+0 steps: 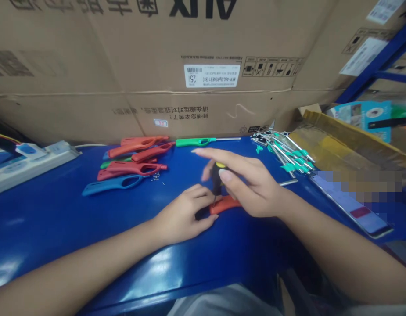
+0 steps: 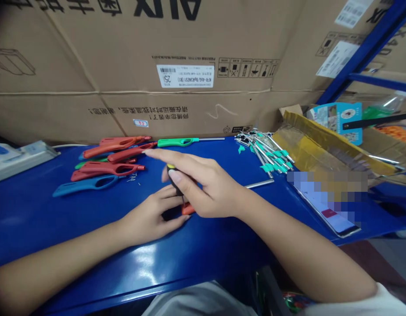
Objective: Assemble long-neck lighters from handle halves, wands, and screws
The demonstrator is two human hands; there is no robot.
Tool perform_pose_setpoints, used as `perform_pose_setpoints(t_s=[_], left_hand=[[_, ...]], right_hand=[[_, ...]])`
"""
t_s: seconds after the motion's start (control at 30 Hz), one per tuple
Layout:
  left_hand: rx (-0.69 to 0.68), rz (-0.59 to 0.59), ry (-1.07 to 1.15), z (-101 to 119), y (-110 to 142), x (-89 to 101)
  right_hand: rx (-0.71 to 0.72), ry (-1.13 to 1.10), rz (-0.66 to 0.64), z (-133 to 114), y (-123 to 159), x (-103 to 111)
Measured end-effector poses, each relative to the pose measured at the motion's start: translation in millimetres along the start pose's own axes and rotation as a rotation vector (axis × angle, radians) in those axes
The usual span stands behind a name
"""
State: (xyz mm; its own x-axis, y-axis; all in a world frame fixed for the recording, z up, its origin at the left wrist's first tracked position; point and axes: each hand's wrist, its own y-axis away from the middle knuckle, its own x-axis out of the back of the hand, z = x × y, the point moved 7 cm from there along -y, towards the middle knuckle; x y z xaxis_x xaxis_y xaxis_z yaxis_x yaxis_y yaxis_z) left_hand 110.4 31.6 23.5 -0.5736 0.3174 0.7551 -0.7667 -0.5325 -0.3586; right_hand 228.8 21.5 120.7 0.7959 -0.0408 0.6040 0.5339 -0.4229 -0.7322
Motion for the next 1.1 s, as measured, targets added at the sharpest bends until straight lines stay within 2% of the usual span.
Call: perform_pose_setpoints(t_s=[0.03,0.1,0.17,0.2,0.27,0.33,0.4,0.5,0.53,0.67,0.7,0.83,0.9,1.0,1.03,1.1], left_hand=[[-0.007,0.002,-0.003,1,0,0.3],[-0.017,0.012,-0.01,1,1,1.2],[-0.013,0.013,-0.007,2,1,1.3],[-0.003,0.007,-0.002,1,1,0.8],[0.022,-0.006,0.009,-1,1,-0.4],[0.032,-0.009,0.006,-1,1,-0.9],[0.028,-0.003,-0.01,-1,2,-0.5],[0.021,0.002,-0.024,-1,3,0.2],[0.022,0.003,-0.024,-1,3,0.4],[0.034,0.024,-0.022,-2,3,1.4],[0.037,0.026,-0.021,-3,3,1.1],[0.036,0.037,-0.018,-4,3,1.0],[0.034,0.044,-0.017,-3,2,2.0],[0.033,0.047,-0.021,-2,1,3.0],[0.033,0.05,-0.021,-2,1,3.2],[0.034,0.048,-0.019,-3,2,2.8]], right_hand=[[-0.006,0.017,0.032,0,0,2],[0.065,0.186,0.132,-5,1,8],[0.138,0.318,0.156,-11,3,9],[0.135,0.298,0.117,-10,2,7],[0.032,0.122,-0.001,-3,0,0],[-0.069,-0.012,-0.058,2,-1,-4],[-0.035,0.078,0.011,0,0,0],[0.112,0.342,0.147,-11,3,9],[0.112,0.33,0.137,-11,2,9],[-0.088,-0.003,0.012,2,-1,4],[-0.085,0.006,0.027,2,-2,5],[0.095,0.324,0.138,-9,-1,13],[0.051,0.255,0.053,-4,-1,9],[-0.113,-0.01,-0.088,6,-1,-1],[-0.124,-0.014,-0.082,7,-1,0],[-0.057,0.128,-0.002,2,-2,5]])
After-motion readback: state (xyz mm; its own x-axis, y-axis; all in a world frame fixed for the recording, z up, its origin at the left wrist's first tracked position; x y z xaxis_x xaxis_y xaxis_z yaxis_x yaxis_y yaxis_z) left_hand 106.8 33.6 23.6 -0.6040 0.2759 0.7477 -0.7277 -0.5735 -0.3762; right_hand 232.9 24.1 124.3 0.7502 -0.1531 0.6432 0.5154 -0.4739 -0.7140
